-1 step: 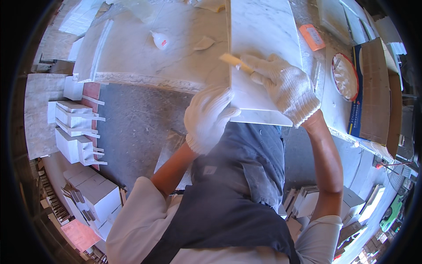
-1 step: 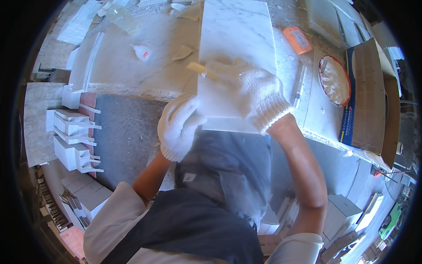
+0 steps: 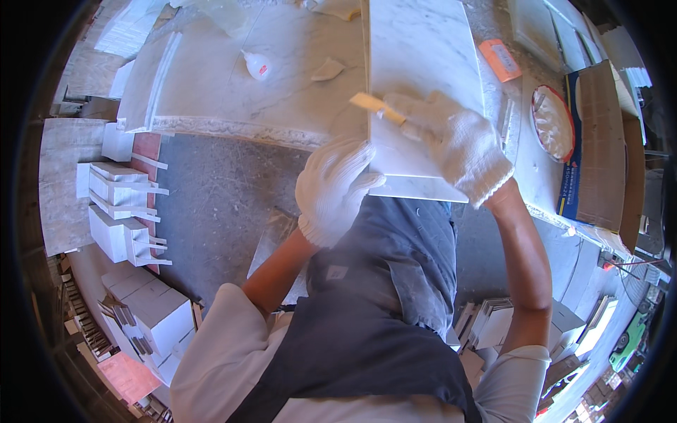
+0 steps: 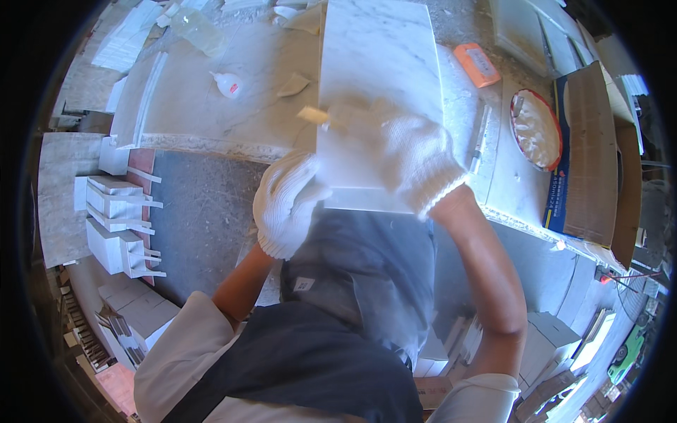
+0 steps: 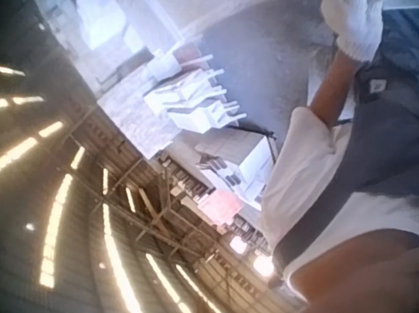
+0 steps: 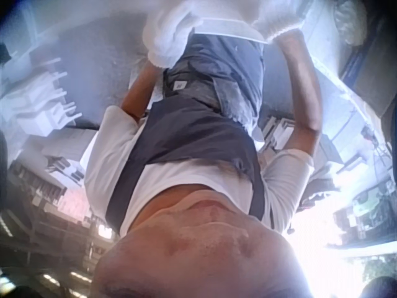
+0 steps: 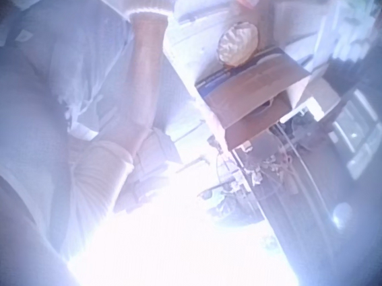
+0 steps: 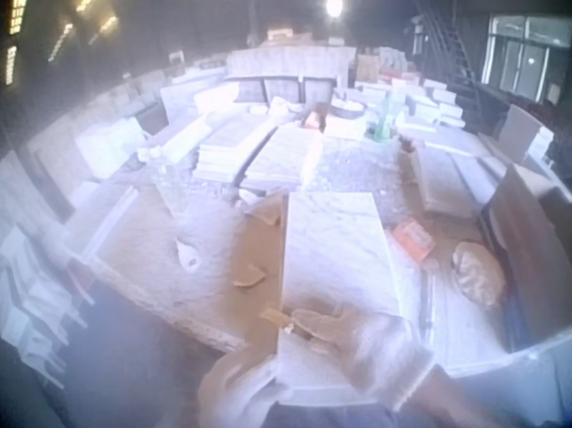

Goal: The person applies a white paste to the edges of rectangular stone tiles using a small spatula, spreads it evenly, and wipes the surface with a cloth. The person then uses a marker to mark the tile and stacks it with other finished tiles on the workbench.

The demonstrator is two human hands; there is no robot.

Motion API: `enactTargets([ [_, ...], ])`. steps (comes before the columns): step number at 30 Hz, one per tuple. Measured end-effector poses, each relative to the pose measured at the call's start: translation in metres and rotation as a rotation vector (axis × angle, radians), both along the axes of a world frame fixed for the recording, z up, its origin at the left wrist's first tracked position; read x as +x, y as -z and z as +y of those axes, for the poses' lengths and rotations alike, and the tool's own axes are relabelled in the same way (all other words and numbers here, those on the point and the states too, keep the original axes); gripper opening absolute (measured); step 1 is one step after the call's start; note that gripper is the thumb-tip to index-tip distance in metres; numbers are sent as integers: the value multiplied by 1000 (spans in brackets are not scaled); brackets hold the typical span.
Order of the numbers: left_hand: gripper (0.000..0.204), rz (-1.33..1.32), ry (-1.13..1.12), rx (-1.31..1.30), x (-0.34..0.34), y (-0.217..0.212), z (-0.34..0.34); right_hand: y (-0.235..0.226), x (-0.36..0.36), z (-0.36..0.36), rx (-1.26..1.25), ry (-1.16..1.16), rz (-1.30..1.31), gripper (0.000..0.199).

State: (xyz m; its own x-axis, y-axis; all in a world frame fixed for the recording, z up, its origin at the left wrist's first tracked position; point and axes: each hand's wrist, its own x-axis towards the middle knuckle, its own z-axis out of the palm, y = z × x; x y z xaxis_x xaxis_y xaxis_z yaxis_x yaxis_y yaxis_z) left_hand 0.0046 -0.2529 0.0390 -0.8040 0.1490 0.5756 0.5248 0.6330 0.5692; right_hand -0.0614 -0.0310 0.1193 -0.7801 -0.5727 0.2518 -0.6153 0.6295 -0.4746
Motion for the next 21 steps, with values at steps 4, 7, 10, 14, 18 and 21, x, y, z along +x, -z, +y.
enactTargets([
  [4,40,13,-1,16,1,1,2,-7,4,0,-25,8,-93,36],
  [7,40,-53,-53,2,5,-2,3,-5,-5,-2,13,33,-57,36],
  [10,38,-114,-48,9,8,-4,4,0,-7,-3,1,40,-27,36],
  [14,39,-67,-38,24,8,-1,4,3,-2,2,12,24,-94,35],
  [18,39,-36,-25,11,7,2,4,6,-11,2,-17,92,-38,34],
  [21,39,-38,-39,38,8,4,5,10,-10,3,8,77,-96,32],
])
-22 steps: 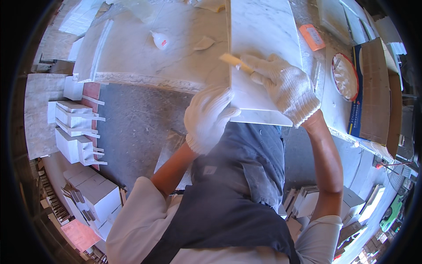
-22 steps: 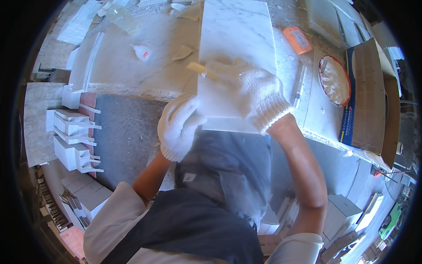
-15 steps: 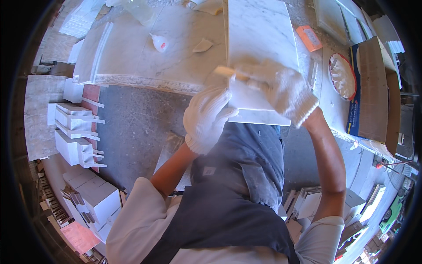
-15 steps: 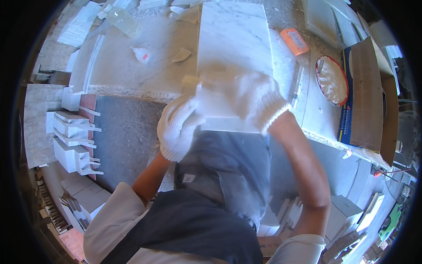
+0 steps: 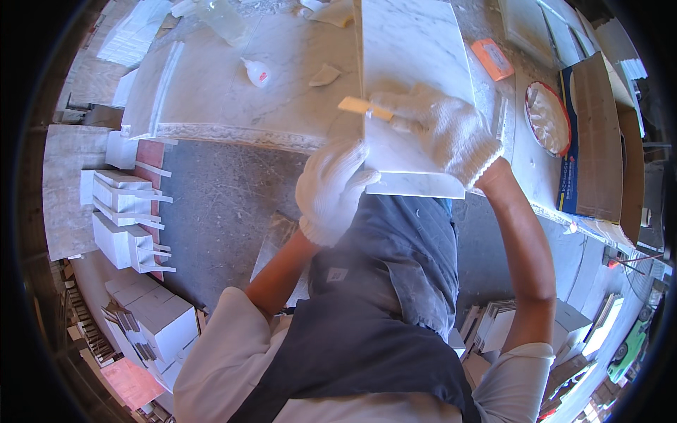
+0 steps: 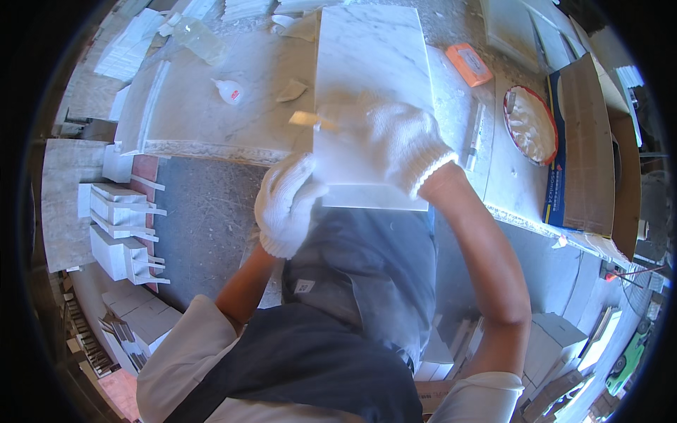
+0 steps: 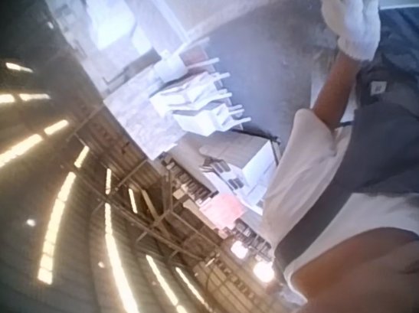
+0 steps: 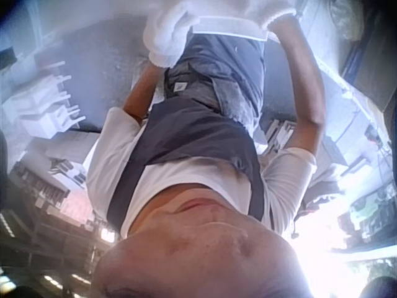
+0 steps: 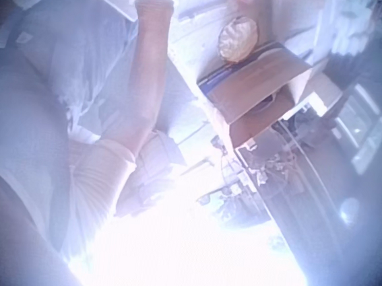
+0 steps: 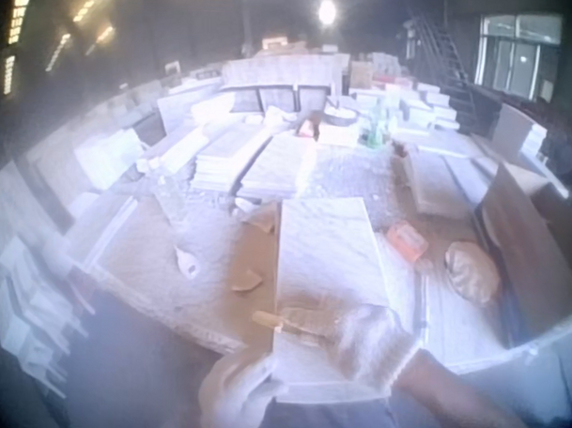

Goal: The person applies a white paste to the edges of rectangular stone tiles using a small spatula, spreads it evenly, and wipes the surface with a cloth. The person then uses a marker to mark the tile and stacks it with other finished tiles on the workbench.

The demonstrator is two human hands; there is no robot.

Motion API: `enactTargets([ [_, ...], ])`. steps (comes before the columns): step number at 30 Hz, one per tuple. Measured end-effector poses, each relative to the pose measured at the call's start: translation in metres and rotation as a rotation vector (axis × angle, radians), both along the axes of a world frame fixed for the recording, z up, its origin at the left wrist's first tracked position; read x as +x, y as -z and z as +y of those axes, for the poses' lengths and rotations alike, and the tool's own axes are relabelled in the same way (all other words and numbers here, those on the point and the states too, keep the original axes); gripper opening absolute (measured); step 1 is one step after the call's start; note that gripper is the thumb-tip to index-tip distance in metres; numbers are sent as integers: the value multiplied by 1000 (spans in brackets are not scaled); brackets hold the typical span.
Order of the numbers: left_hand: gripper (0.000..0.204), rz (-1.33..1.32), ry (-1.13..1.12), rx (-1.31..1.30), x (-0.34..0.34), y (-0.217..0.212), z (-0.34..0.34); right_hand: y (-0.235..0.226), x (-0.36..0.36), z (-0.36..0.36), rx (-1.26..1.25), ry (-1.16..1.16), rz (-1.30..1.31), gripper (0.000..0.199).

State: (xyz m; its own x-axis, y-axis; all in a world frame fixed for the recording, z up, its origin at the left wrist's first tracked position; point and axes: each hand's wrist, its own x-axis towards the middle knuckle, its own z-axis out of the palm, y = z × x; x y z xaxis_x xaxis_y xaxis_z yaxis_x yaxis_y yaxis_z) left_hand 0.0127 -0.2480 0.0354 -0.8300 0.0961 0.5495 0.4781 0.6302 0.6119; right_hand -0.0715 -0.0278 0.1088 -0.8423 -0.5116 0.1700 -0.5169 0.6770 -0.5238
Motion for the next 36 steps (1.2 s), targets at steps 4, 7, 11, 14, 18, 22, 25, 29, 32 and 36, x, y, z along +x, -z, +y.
enactTargets([
  [4,41,-38,-13,-23,1,1,0,2,-3,5,134,-93,-2,32],
  [7,40,16,12,-19,-1,1,-1,-1,-5,5,-8,-27,58,35],
  [11,39,15,-3,-17,-1,2,-1,-6,-4,2,93,-138,-3,41],
  [14,39,-5,-2,15,-1,3,0,-8,-8,2,263,-112,-56,42],
  [18,39,16,-5,-13,0,2,0,-5,-9,2,84,-65,5,41],
  [22,39,-40,-9,4,0,1,0,3,-2,6,60,-103,78,39],
  [25,38,27,7,25,-1,1,0,2,1,8,0,-75,140,37],
  [29,38,-1,-13,0,0,1,1,-4,11,1,56,-140,328,37],
  [32,38,29,-7,6,0,1,0,-10,17,1,111,16,-45,36],
  [36,38,38,2,8,0,-1,0,-13,17,3,-41,32,99,38],
])
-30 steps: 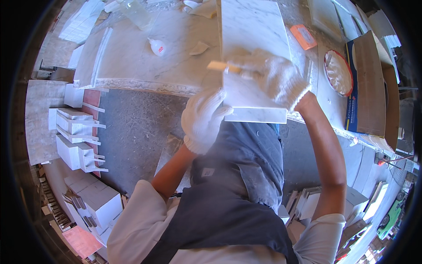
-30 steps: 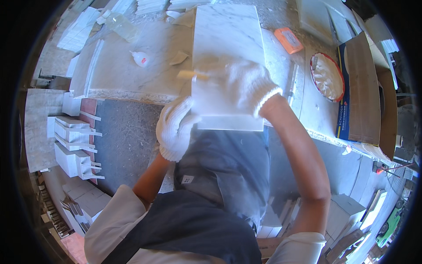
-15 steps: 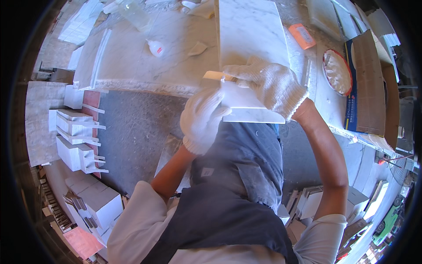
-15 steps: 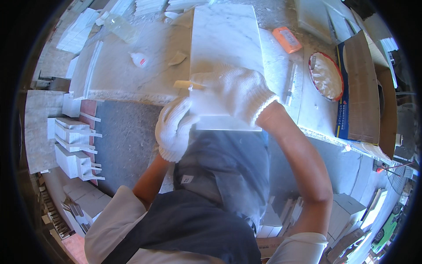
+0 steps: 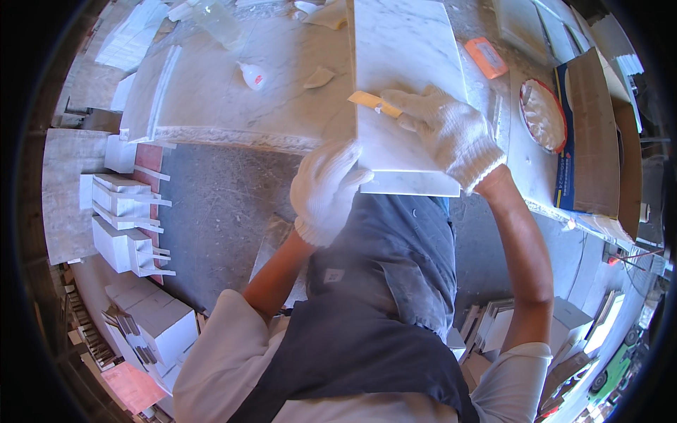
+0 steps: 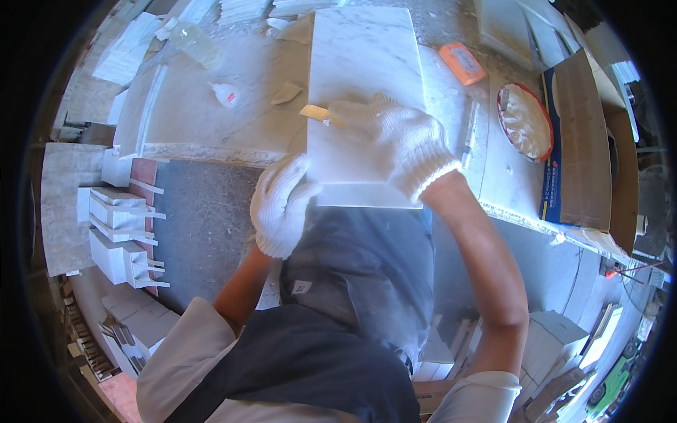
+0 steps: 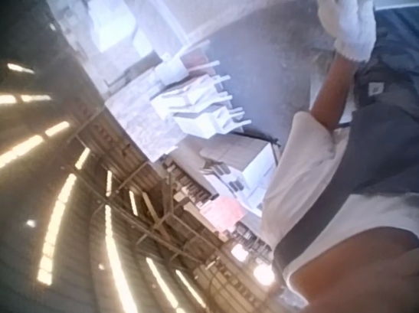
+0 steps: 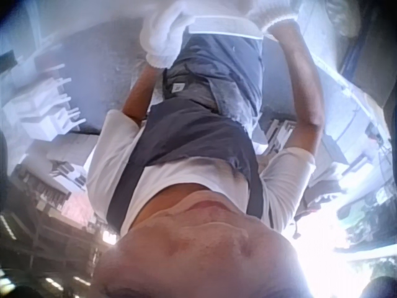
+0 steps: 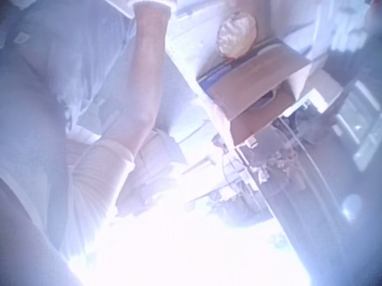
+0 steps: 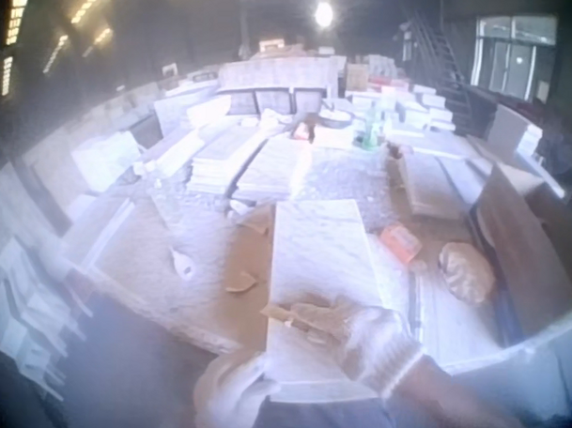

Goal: The person applies a white paste to the edges of rectangular stone tiles using a small spatula, spreads it evenly, and wipes the surface with a cloth. The person then uses a marker to mark the tile and stacks it with other finished tiles on the workbench.

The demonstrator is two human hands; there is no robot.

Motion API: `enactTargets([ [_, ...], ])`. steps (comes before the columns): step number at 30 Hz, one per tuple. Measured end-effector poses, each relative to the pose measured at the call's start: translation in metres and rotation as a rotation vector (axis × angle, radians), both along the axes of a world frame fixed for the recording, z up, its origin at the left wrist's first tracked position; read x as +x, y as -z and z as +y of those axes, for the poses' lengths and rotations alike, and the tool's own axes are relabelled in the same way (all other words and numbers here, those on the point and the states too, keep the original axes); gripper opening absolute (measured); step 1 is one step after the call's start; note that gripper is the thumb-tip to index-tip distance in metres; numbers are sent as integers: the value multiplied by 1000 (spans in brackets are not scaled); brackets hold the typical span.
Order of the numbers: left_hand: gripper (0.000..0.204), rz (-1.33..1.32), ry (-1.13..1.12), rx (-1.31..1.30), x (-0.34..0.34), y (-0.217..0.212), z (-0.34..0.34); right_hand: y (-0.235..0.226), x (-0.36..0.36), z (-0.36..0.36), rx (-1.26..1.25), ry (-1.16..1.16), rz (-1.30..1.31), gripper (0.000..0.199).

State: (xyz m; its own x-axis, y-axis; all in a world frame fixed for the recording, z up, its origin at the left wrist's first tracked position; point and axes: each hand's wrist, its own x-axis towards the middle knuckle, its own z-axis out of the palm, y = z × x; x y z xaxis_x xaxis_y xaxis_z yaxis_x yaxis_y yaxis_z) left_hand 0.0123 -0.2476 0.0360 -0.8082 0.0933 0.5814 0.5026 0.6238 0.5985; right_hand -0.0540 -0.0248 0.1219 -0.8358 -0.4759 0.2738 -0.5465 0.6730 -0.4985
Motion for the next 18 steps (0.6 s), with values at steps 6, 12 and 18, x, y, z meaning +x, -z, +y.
enactTargets([
  [6,37,-25,-25,-25,2,-3,1,0,-5,-1,181,-58,-55,36],
  [12,36,11,-24,-72,6,-6,-6,7,-17,7,89,-83,-78,38],
  [18,37,13,-44,-2,12,-7,-18,3,-22,10,-10,-90,-154,38],
])
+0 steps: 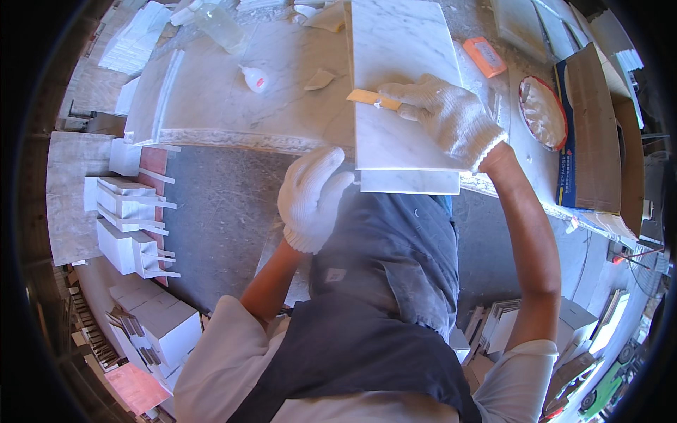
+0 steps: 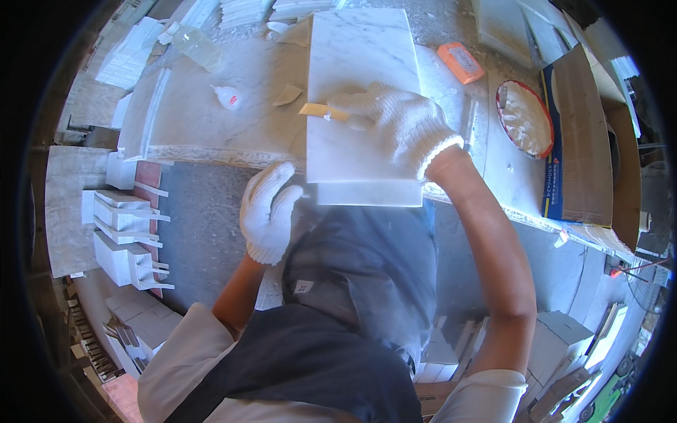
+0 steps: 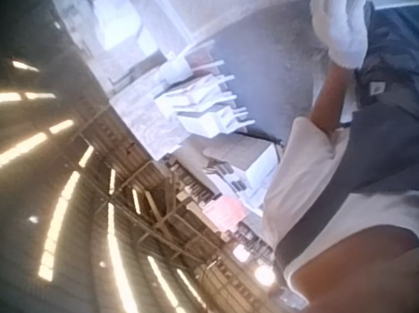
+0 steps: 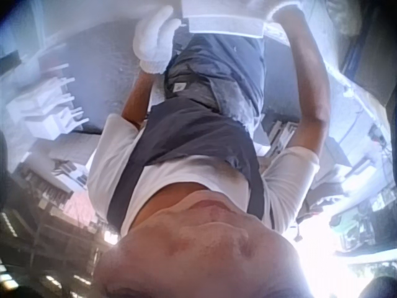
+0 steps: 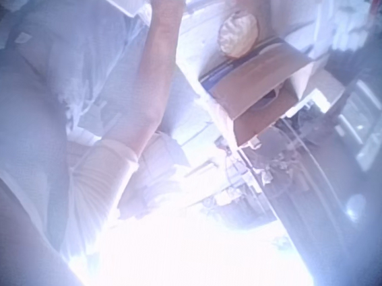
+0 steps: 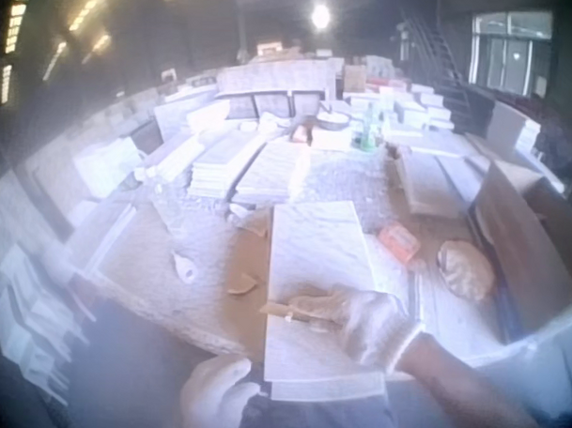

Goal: The person applies a white paste to the edges of rectangular stone tiles using a small spatula, spreads it evenly, and wipes the surface with a cloth. The person then uses a marker to mark the tile and stacks it with other finished tiles on the workbench.

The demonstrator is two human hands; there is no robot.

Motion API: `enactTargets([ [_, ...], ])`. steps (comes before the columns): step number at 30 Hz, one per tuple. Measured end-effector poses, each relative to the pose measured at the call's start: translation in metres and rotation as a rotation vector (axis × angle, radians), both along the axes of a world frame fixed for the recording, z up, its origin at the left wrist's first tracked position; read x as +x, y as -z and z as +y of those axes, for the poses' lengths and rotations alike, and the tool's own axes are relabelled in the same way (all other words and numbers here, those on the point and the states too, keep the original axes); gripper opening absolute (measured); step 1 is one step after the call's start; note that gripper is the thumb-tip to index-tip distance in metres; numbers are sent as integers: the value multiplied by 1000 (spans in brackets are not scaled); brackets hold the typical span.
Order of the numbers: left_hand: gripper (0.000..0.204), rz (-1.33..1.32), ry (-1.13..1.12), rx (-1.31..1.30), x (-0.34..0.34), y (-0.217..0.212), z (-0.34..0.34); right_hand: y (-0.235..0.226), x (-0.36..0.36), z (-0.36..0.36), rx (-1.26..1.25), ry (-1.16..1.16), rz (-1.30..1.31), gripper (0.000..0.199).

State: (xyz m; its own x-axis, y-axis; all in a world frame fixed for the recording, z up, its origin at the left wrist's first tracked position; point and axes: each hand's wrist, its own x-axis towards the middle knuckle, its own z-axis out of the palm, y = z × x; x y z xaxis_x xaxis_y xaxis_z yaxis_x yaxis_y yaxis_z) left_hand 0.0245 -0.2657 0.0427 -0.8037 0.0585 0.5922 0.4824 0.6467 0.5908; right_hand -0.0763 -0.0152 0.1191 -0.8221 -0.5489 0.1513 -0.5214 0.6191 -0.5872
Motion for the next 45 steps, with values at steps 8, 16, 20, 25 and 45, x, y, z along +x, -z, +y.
enactTargets([
  [8,35,-183,-3,235,1,-2,0,-3,43,3,-59,-60,7,38],
  [16,33,-598,19,777,-1,-58,12,5,67,-12,-634,0,-268,43],
  [20,26,-841,101,879,-8,-84,13,-3,83,-19,-411,55,-78,43],
  [25,22,-959,266,789,-10,-91,11,-11,89,-19,-227,134,33,33],
  [45,22,20,-230,-836,-151,13,-41,43,176,48,-779,1009,-328,39],
])
